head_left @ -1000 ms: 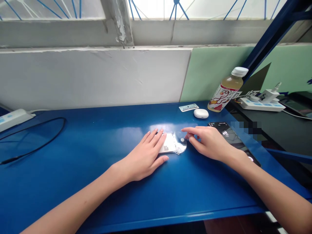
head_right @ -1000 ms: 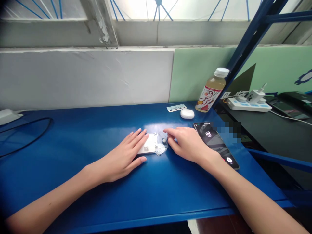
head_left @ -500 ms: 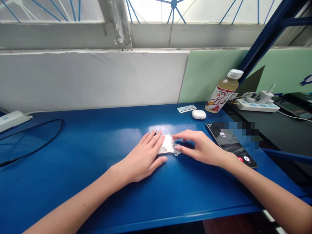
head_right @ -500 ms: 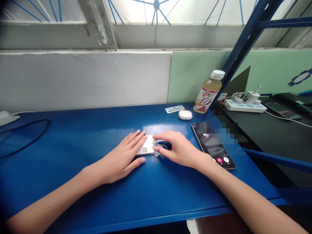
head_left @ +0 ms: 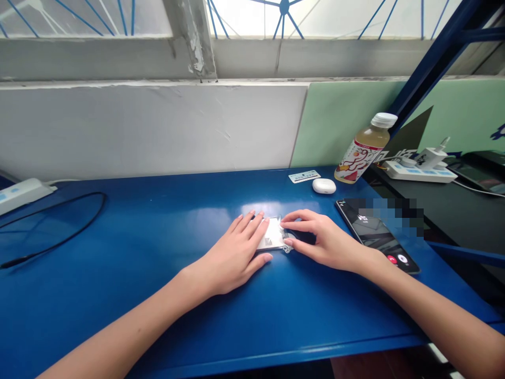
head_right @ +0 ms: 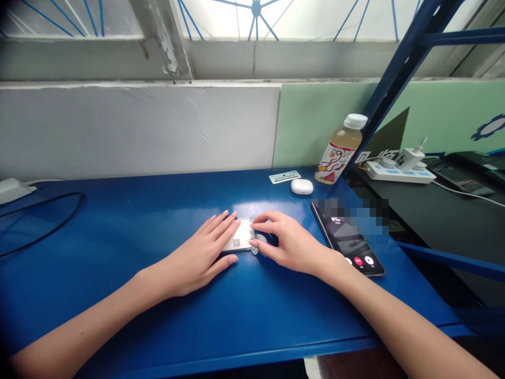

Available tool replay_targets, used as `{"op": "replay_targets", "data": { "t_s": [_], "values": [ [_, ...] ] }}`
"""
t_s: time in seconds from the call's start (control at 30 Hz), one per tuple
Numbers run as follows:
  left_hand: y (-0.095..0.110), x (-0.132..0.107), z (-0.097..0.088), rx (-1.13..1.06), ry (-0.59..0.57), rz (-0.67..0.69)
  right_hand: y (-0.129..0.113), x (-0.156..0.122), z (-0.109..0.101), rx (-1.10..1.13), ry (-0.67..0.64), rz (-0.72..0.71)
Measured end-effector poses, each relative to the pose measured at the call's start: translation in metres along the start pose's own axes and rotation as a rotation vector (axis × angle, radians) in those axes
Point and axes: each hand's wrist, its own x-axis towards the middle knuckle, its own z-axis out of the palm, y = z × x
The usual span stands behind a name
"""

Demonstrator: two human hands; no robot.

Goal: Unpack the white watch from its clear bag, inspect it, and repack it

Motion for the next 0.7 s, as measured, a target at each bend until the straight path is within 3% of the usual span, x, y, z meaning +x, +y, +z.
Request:
{"op": "replay_targets", "data": {
  "t_s": [0.5, 0.7],
  "values": [
    [-0.001, 0.001, 0.003, 0.009, -0.004, -0.013, 0.0, -0.003, 0.009, -0.183, -0.003, -0.128],
    [0.0, 0.001, 0.001, -0.003, -0.007, -0.017, -0.005, -0.002, 0.014, -0.389, 0.029, -0.252]
  ]
}}
